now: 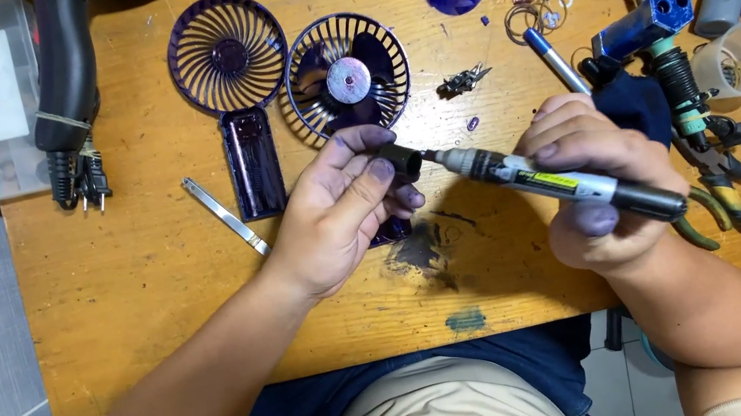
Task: Coloring the plastic housing of a disassembled handheld fan using a permanent marker on a workshop table.
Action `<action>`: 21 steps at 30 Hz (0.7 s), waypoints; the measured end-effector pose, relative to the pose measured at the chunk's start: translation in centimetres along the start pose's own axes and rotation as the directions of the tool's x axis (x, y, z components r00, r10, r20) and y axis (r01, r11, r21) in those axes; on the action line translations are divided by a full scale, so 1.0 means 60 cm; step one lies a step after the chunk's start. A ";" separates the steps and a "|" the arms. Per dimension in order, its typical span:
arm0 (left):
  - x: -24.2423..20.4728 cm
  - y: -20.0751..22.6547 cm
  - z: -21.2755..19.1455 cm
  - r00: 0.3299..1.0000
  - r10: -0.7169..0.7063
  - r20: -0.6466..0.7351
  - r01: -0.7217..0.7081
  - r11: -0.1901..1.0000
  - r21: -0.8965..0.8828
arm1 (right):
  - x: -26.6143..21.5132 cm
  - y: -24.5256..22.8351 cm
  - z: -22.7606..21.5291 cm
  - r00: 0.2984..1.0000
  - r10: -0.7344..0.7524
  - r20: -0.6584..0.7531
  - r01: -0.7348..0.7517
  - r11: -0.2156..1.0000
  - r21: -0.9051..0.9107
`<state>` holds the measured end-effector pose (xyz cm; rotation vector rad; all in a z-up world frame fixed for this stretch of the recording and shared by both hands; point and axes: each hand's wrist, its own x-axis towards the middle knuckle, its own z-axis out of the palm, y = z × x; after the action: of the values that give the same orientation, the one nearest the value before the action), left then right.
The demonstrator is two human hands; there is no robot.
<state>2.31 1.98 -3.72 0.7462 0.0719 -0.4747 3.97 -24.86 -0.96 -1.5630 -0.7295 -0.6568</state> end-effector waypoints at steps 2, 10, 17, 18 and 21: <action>-0.001 0.002 0.003 1.000 -0.005 0.007 0.005 1.000 -0.009 | 0.004 -0.014 -0.001 0.999 0.014 0.051 -0.012 0.999 -0.039; -0.008 0.013 0.020 0.996 0.020 0.089 -0.047 0.950 0.307 | 0.023 -0.022 0.005 0.960 0.054 0.274 -0.032 0.996 -0.086; -0.029 0.046 0.048 0.981 0.024 0.193 -0.144 0.756 0.639 | 0.017 0.003 -0.004 0.940 0.026 0.341 -0.064 0.993 0.100; -0.030 0.048 0.047 0.977 0.043 0.211 -0.177 0.722 0.669 | 0.012 0.006 -0.006 0.936 0.048 0.350 -0.098 0.987 0.126; -0.038 0.063 0.074 0.989 -0.043 0.144 -0.080 0.660 0.747 | 0.030 -0.014 0.008 0.861 0.086 0.501 -0.140 0.988 0.070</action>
<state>1.46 2.32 2.48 1.5367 -0.3018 -0.5411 4.51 -24.16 0.90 -1.6794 -1.0251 -0.1138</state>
